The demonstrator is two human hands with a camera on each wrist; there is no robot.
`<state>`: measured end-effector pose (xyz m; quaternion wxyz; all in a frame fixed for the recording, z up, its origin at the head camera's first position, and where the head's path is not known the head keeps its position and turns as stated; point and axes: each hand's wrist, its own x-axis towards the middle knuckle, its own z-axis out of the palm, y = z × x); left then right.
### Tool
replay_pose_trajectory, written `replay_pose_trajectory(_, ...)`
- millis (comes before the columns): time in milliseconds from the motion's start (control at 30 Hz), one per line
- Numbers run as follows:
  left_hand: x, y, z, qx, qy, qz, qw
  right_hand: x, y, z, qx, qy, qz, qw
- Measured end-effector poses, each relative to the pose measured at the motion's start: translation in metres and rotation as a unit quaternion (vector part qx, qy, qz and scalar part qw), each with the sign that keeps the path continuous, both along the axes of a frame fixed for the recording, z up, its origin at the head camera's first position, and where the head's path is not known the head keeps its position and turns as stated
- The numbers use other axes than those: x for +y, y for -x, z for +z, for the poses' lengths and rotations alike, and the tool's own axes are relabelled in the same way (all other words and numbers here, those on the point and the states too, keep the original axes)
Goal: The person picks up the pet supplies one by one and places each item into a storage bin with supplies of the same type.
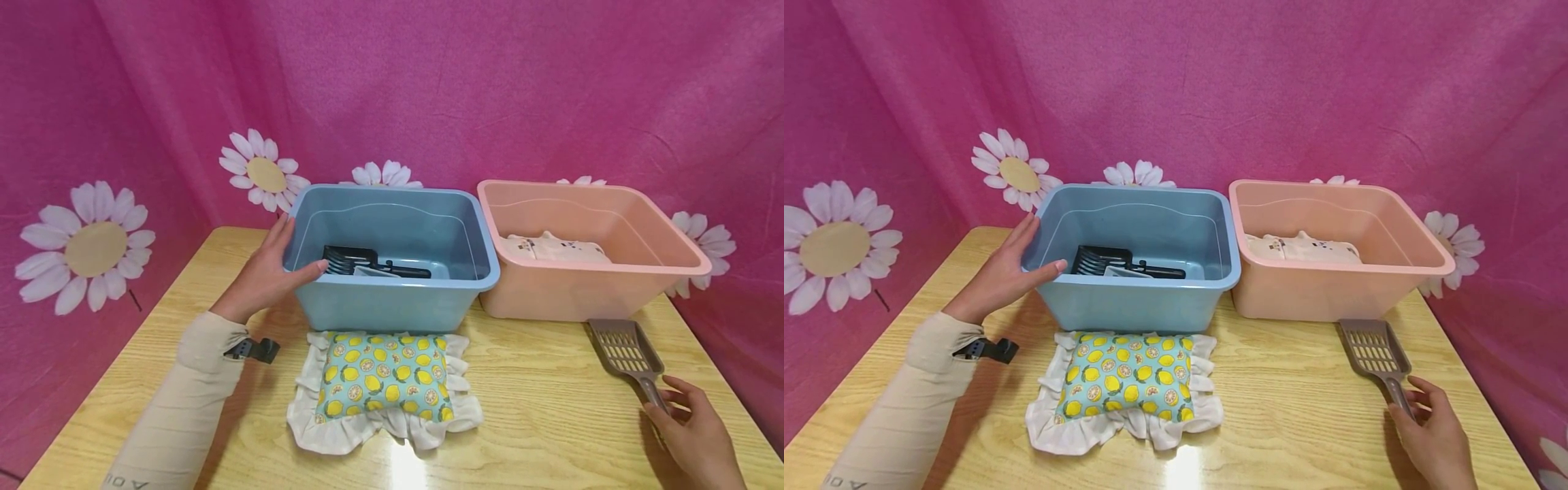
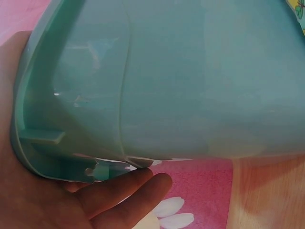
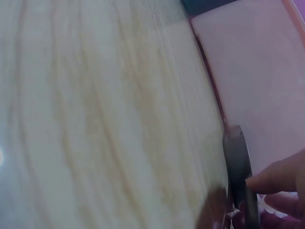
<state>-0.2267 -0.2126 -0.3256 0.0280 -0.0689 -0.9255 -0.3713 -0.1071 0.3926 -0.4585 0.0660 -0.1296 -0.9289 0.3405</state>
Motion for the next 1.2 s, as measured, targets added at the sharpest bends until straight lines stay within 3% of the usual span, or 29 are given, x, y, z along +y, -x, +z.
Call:
replay_pose_trajectory(200,-0.0001,0.0006,-0.0003,0.001,-0.001,0.000,1.0000,0.0017,-0.0005,0.0039,-0.006,-0.034,0.012,0.9993)
replay_pose_trajectory(367,-0.0001,0.0004,-0.0008,-0.002,-0.001,0.001,1.0000,0.0016,-0.0006,0.0050,-0.015,-0.028,0.013,0.9994)
replay_pose_trajectory(600,-0.0006,0.0004,-0.0013,0.001,-0.007,-0.002,1.0000,0.0005,-0.0006,0.0037,-0.036,-0.006,-0.007,0.9993)
replay_pose_trajectory(900,-0.0013,0.0000,-0.0014,0.005,-0.013,-0.005,0.9999,0.0034,-0.0015,0.0047,-0.026,-0.018,-0.019,0.9993)
replay_pose_trajectory(1200,-0.0004,-0.0001,-0.0007,0.006,-0.013,-0.004,0.9999,0.0027,-0.0010,0.0084,-0.053,-0.042,-0.042,0.9968)
